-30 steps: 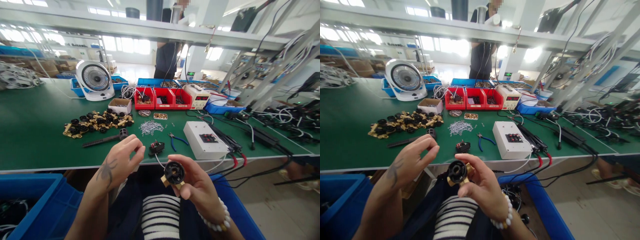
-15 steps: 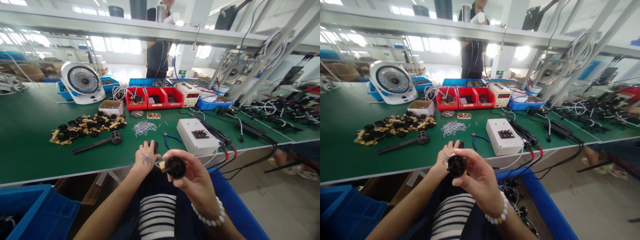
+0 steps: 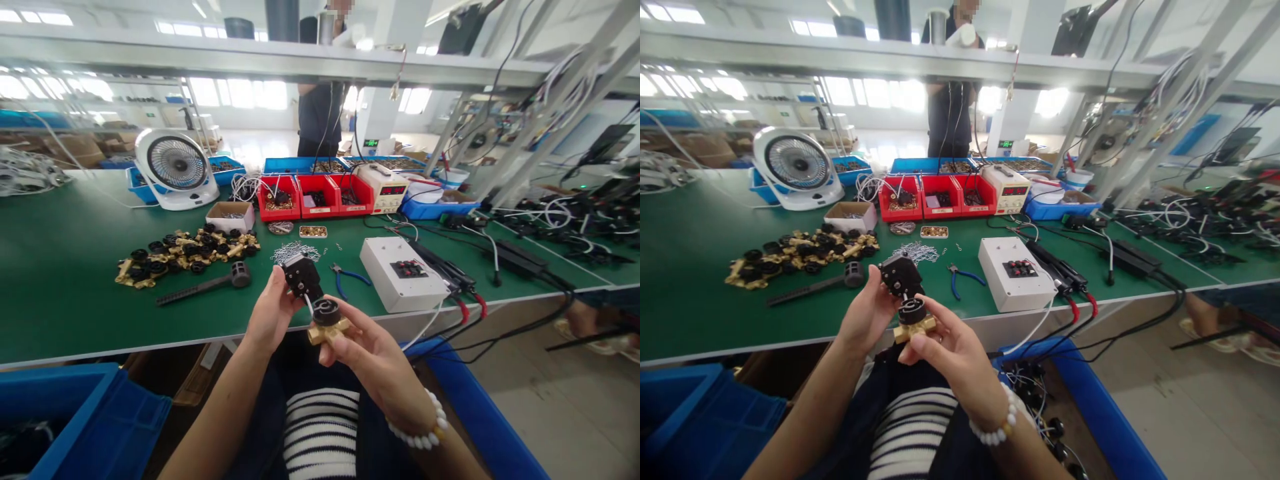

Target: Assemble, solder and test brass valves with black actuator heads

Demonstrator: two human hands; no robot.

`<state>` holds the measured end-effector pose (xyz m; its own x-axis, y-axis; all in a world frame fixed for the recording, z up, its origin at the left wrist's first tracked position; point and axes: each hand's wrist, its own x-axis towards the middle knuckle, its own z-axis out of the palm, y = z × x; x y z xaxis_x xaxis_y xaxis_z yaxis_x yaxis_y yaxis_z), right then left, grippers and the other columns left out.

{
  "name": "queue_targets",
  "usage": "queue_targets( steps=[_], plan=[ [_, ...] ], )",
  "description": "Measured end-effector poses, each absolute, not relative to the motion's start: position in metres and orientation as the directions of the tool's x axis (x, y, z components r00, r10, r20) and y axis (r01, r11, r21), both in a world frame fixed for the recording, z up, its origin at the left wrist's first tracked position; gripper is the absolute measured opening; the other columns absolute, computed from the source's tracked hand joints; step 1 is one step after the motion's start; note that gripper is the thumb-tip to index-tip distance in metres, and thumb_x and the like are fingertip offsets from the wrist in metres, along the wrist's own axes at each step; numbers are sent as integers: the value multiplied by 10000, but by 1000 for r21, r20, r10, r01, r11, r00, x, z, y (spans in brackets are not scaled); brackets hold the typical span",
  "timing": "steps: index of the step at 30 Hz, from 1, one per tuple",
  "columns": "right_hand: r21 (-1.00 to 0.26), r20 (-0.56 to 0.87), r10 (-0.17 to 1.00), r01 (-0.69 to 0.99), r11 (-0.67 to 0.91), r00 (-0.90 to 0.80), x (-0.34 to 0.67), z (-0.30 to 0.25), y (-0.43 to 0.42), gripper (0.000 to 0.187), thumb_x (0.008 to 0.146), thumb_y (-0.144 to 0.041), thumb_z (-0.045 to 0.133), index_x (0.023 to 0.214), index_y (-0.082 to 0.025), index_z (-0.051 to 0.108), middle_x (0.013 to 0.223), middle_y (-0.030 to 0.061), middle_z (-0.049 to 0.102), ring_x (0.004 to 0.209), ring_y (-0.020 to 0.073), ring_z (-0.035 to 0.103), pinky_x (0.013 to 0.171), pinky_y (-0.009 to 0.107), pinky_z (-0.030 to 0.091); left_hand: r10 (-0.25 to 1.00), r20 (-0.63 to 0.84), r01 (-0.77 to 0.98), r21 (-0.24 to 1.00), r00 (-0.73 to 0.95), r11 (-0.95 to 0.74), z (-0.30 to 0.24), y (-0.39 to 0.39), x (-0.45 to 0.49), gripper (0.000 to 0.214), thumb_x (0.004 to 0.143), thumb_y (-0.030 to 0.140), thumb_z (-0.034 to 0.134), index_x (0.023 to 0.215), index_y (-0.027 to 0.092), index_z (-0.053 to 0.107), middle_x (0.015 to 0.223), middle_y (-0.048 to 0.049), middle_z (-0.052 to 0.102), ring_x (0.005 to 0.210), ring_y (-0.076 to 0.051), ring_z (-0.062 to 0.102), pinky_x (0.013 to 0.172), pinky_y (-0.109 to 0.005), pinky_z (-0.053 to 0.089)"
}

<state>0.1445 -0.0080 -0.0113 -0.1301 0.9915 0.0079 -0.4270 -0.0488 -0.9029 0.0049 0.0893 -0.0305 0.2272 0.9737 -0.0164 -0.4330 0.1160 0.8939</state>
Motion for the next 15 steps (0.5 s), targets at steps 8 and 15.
queue_targets(
  steps=[8,15],
  plan=[
    [-931,32,996,-364,-2,-89,138,-12,-10,410,834,-417,739,1142,-196,583,736,-10,681,592,108,622,610,248,493,957,232,-463,877,176,-128,-10,58,-3,443,957,511,518,1351,311,551,1345,-35,621,1220,-206,591,1014,-345,505],
    [-853,-8,991,-516,-76,-133,136,-6,-13,357,837,-473,712,1029,-183,632,758,27,685,586,113,595,495,213,467,853,484,-103,875,196,-473,2,38,-10,407,998,412,480,1399,350,514,1508,20,491,1431,-185,392,1224,-350,264]
  ],
)
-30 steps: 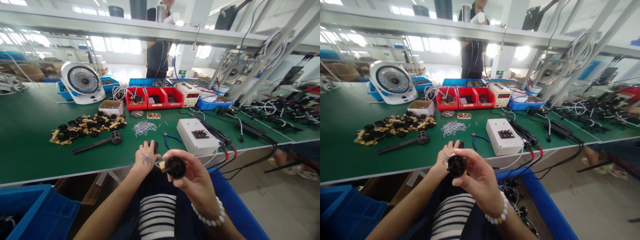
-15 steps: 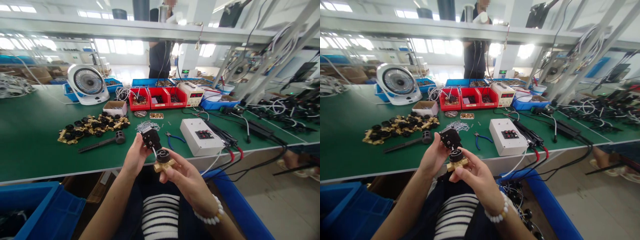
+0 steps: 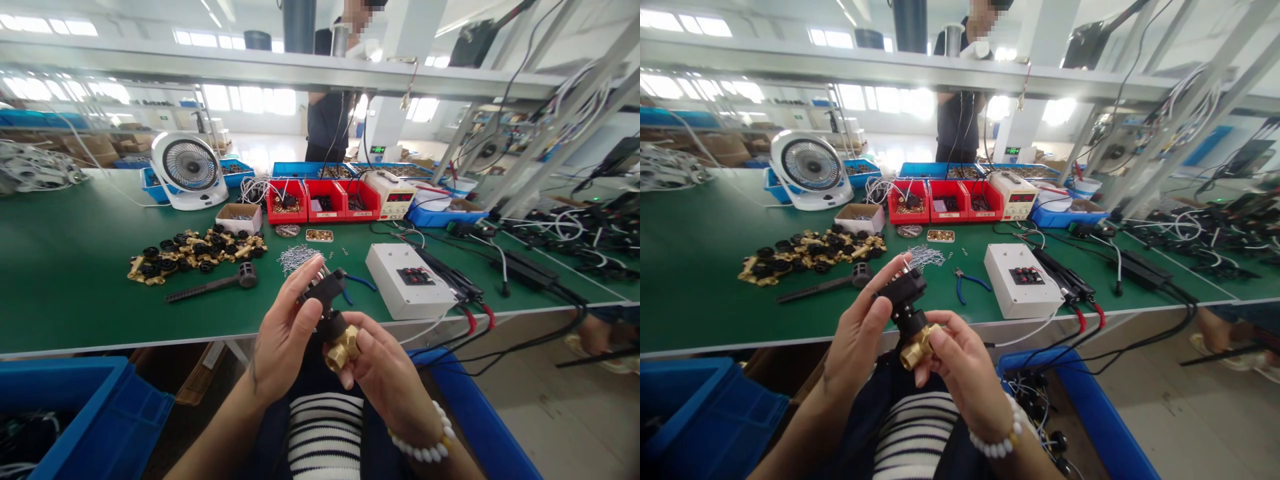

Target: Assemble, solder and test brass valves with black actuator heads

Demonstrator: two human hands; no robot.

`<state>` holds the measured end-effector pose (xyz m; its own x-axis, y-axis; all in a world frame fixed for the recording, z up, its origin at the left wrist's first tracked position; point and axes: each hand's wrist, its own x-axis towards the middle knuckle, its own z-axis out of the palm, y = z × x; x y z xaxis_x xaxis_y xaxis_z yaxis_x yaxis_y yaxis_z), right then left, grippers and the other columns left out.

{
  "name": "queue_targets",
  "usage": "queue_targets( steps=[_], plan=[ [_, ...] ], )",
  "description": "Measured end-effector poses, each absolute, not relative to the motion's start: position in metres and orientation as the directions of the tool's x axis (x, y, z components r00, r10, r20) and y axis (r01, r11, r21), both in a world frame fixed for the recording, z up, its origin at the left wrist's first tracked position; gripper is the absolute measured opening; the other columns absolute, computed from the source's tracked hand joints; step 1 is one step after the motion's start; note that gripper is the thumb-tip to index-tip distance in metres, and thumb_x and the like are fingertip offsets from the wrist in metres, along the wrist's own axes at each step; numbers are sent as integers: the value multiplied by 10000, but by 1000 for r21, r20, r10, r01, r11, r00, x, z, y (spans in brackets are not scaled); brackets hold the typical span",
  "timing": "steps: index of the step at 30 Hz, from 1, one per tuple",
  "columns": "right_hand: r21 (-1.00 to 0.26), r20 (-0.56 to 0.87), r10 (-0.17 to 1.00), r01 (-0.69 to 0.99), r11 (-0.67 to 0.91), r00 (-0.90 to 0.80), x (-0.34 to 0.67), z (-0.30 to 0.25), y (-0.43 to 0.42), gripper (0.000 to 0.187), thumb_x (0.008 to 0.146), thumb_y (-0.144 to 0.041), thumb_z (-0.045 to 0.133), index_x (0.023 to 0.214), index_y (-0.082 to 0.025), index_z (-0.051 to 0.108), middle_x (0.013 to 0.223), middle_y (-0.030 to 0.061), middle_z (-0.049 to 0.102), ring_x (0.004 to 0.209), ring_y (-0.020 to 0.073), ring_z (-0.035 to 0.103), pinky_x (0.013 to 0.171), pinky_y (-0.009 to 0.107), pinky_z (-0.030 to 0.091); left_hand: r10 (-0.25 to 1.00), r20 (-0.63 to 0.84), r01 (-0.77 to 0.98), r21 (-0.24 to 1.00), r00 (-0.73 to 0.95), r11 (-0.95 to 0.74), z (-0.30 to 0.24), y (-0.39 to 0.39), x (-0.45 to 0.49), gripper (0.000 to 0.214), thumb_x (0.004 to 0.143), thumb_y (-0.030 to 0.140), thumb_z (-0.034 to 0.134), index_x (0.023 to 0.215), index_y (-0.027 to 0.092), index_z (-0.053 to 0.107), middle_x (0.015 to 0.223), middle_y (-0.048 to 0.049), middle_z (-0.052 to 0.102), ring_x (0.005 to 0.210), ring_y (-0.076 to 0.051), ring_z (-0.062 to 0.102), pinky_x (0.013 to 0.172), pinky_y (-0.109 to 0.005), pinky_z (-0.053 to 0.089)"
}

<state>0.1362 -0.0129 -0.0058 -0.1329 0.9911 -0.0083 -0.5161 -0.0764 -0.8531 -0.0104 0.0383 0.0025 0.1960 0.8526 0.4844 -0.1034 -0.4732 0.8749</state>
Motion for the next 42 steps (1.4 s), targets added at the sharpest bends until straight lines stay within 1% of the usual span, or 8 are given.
queue_targets(
  steps=[12,19,22,25,32,35,38,42],
  plan=[
    [-951,155,988,-272,146,-15,130,-4,-18,374,831,-457,722,1098,-221,606,707,-32,635,541,113,633,534,242,557,796,569,141,788,206,-599,5,25,-14,446,1010,348,458,1454,335,421,1533,-1,449,1406,-181,417,1187,-345,332],
    [-916,82,996,-397,58,-44,130,-4,-18,385,822,-451,738,1106,-227,606,720,-36,633,541,113,627,531,242,524,786,589,160,771,190,-616,2,20,-9,466,1010,378,445,1470,330,383,1532,-21,445,1403,-196,421,1183,-367,338],
    [-912,89,996,-405,72,-24,131,0,-15,399,806,-456,754,1099,-226,609,715,-33,647,551,108,617,550,235,507,770,586,169,757,252,-631,2,23,-14,603,977,501,461,1523,324,274,1597,-64,332,1456,-252,345,1202,-436,305],
    [-915,74,995,-393,93,63,132,3,-10,392,823,-484,729,1088,-220,611,659,-30,640,539,102,575,568,235,495,730,627,325,654,272,-683,3,25,-19,847,842,631,601,1537,313,234,1638,-106,193,1503,-330,218,1199,-513,285],
    [-942,91,987,-309,129,133,135,-3,-11,416,817,-520,719,1084,-224,600,652,-32,617,488,86,470,448,192,385,734,616,478,573,284,-666,2,20,-11,833,849,356,704,1525,290,221,1395,-122,437,1305,-267,482,1049,-415,494],
    [-948,221,955,-186,258,199,141,-9,-4,348,859,-513,674,1066,-235,643,814,10,653,691,133,591,614,242,496,733,646,459,596,214,-659,0,19,-6,813,782,287,743,1472,256,314,1313,-113,472,1220,-263,519,1014,-424,515],
    [-885,412,847,-74,459,335,145,-12,11,380,923,-558,550,1142,-269,664,998,33,644,964,176,604,850,304,503,739,644,403,633,199,-661,-2,17,-3,777,743,279,771,1414,249,379,1290,-97,493,1204,-255,523,1011,-421,523],
    [-836,454,822,-155,526,343,140,-3,25,490,928,-630,443,1155,-258,666,1144,65,635,1069,233,600,972,410,470,730,642,359,641,234,-678,-3,11,0,767,752,302,764,1406,234,371,1279,-90,501,1183,-228,541,991,-364,533]
  ],
)
